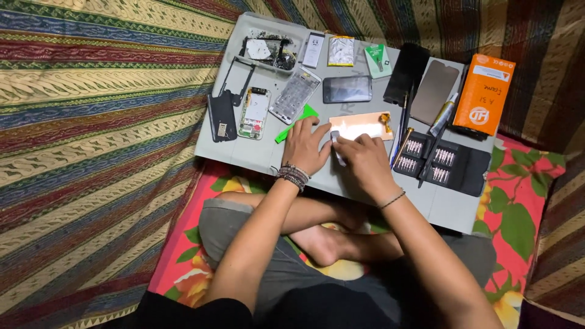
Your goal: Preparing a replacement phone screen by removing protective films and inspecting the part on a repair bench.
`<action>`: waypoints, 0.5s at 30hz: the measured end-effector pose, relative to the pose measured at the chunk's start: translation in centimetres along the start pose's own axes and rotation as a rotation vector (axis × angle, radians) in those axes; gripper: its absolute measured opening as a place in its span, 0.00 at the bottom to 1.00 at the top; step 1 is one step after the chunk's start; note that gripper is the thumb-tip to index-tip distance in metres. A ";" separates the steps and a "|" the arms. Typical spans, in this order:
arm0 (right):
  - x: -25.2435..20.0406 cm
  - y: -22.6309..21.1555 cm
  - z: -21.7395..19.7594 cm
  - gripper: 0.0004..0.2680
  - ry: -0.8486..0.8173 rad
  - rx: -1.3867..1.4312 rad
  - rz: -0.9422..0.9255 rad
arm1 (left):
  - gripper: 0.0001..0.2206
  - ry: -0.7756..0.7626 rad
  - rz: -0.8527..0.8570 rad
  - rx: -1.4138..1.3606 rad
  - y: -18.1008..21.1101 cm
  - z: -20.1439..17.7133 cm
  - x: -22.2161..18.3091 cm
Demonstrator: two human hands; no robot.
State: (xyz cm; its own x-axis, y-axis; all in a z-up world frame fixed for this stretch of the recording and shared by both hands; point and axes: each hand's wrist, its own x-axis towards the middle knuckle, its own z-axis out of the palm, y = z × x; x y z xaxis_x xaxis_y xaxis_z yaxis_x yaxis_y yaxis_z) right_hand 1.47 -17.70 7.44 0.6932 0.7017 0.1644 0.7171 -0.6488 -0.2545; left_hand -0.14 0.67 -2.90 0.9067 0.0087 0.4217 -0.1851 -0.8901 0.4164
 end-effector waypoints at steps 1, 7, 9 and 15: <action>0.1 0.0 0.0 0.09 0.000 0.001 -0.001 | 0.17 0.000 -0.001 0.001 -0.1 0.0 0.2; 0.0 0.2 0.3 0.11 -0.046 0.018 0.027 | 0.17 0.012 0.008 0.007 0.0 0.1 -0.1; -0.1 0.3 0.3 0.13 -0.072 0.017 0.024 | 0.17 0.017 0.004 0.000 -0.1 0.2 0.0; -0.1 0.5 0.7 0.15 -0.033 0.035 0.034 | 0.17 0.014 0.000 0.003 0.0 0.0 0.0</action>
State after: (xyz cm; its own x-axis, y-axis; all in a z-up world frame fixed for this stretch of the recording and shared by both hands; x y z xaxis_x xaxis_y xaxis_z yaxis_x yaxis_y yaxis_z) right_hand 1.74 -17.90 6.67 0.7137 0.6894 0.1237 0.6901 -0.6621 -0.2922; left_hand -0.14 0.63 -2.88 0.9013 0.0155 0.4329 -0.1836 -0.8915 0.4142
